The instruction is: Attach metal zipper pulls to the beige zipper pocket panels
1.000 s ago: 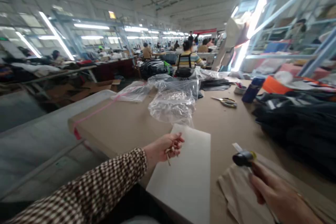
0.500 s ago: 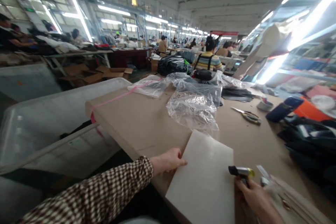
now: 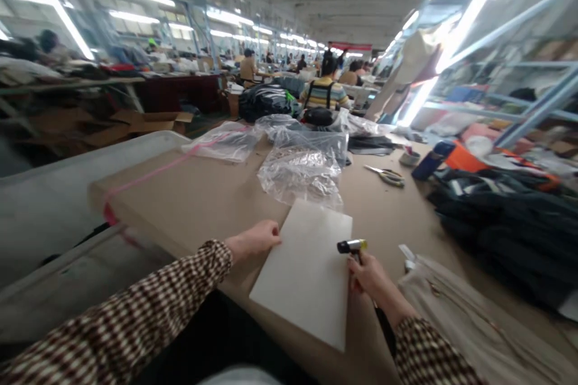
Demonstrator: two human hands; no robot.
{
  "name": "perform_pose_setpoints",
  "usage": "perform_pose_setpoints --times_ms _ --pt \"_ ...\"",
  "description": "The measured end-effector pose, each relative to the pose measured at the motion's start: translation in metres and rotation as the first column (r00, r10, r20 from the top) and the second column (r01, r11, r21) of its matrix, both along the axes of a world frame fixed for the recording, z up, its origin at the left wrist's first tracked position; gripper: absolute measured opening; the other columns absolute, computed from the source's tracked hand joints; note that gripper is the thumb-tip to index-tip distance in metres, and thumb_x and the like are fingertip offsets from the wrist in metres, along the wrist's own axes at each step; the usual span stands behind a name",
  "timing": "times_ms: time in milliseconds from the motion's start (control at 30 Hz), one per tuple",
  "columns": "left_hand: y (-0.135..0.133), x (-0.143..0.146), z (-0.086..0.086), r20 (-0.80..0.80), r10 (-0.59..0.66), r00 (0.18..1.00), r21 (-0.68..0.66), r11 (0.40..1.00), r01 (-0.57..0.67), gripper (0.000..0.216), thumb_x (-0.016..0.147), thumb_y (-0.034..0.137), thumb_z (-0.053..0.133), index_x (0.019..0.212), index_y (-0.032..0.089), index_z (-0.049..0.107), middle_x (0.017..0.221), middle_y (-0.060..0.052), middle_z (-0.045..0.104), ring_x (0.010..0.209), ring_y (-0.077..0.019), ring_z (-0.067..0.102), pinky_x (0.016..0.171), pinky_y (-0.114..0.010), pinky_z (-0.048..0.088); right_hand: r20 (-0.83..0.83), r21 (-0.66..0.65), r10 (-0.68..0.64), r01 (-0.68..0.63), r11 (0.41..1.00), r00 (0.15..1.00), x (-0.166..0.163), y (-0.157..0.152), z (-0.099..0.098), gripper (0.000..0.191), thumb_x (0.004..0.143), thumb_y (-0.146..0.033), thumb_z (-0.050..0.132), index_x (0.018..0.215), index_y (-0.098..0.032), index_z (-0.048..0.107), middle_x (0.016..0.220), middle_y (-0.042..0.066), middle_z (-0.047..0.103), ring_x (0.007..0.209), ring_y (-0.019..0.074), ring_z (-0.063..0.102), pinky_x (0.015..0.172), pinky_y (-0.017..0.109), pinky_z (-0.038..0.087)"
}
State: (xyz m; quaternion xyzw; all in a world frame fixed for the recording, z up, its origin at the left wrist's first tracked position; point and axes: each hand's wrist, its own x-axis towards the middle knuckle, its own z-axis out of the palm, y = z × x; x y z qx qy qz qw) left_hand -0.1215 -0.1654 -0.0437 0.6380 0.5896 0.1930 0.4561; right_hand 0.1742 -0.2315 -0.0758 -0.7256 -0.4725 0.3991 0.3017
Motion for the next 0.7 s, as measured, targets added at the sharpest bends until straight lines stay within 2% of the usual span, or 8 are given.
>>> perform_pose_setpoints --times_ms 133,200,267,333,433,533,600,700 --pt "-0.003 0.004 0.009 0.217 0.019 0.976 -0.084 0.996 -0.001 0.024 0.088 0.033 0.059 0.072 0.017 0.052 0.048 0.007 0.043 0.038 -0.0069 0.036 0.038 -0.017 0.023 -0.108 0.068 -0.118 0.125 0.990 0.987 0.008 -0.005 0.002 0.019 0.070 -0.039 0.056 0.072 -0.022 0.050 0.051 -0.005 0.049 0.040 0.0113 0.046 0.038 0.022 0.034" --pt "-0.006 0.011 0.015 0.460 0.157 0.874 -0.287 0.958 -0.021 0.028 0.092 0.041 0.057 0.079 0.017 0.052 0.053 0.006 0.048 0.039 -0.0064 0.042 0.037 -0.016 0.026 -0.137 0.099 -0.169 0.184 0.978 0.976 0.013 -0.001 0.005 0.016 0.068 -0.034 0.055 0.076 -0.022 0.050 0.053 -0.004 0.049 0.045 0.0116 0.048 0.040 0.022 0.035" --pt "-0.010 0.020 0.021 0.602 0.366 0.710 -0.492 0.870 -0.032 0.031 0.093 0.043 0.057 0.080 0.016 0.052 0.055 0.004 0.049 0.040 -0.0060 0.046 0.039 -0.015 0.033 -0.150 0.124 -0.196 0.215 0.969 0.969 0.020 0.003 0.009 0.015 0.065 -0.031 0.055 0.075 -0.021 0.051 0.054 -0.003 0.050 0.049 0.0128 0.050 0.043 0.023 0.038" --pt "-0.010 0.030 0.026 0.619 0.496 0.609 -0.585 0.808 -0.064 0.032 0.097 0.042 0.051 0.078 0.015 0.051 0.054 0.004 0.048 0.040 -0.0054 0.046 0.041 -0.015 0.038 -0.168 0.145 -0.176 0.200 0.969 0.970 0.028 0.004 0.012 0.014 0.065 -0.030 0.056 0.075 -0.021 0.055 0.059 0.001 0.056 0.059 0.0167 0.057 0.051 0.025 0.045" --pt "-0.001 0.039 0.027 0.607 0.565 0.559 -0.608 0.783 -0.131 0.030 0.100 0.038 0.045 0.080 0.016 0.050 0.055 0.004 0.046 0.040 -0.0052 0.046 0.039 -0.014 0.036 -0.004 0.245 -0.172 0.168 0.955 0.985 0.036 0.004 0.013 0.022 0.066 -0.032 0.056 0.082 -0.019 0.064 0.081 0.009 0.068 0.088 0.0262 0.064 0.073 0.033 0.052" --pt "0.011 0.047 0.027 0.567 0.593 0.571 -0.630 0.759 -0.163 0.018 0.099 0.025 0.044 0.084 0.016 0.048 0.053 0.005 0.044 0.038 -0.0060 0.046 0.034 -0.013 0.026 0.270 0.419 -0.122 -0.002 0.908 0.955 0.030 0.008 0.017 0.038 0.072 -0.037 0.055 0.104 -0.019 0.067 0.114 0.014 0.067 0.110 0.0306 0.060 0.088 0.040 0.051" --pt "0.018 0.055 0.028 0.545 0.591 0.594 -0.637 0.753 -0.164 0.011 0.098 0.019 0.044 0.088 0.016 0.049 0.053 0.005 0.045 0.037 -0.0067 0.047 0.034 -0.012 0.025 0.399 0.536 -0.085 -0.157 0.829 0.913 0.016 0.017 0.024 0.053 0.078 -0.043 0.056 0.126 -0.020 0.059 0.131 0.015 0.058 0.120 0.0320 0.055 0.094 0.044 0.049" --pt "0.029 0.069 0.029 0.557 0.552 0.621 -0.618 0.775 -0.134 0.005 0.096 0.020 0.049 0.094 0.017 0.051 0.055 0.005 0.049 0.038 -0.0069 0.049 0.037 -0.013 0.034 0.634 0.608 -0.163 -0.356 0.710 0.756 -0.010 0.046 0.041 0.073 0.079 -0.039 0.063 0.146 -0.020 0.041 0.147 0.016 0.042 0.135 0.0369 0.039 0.103 0.052 0.041"
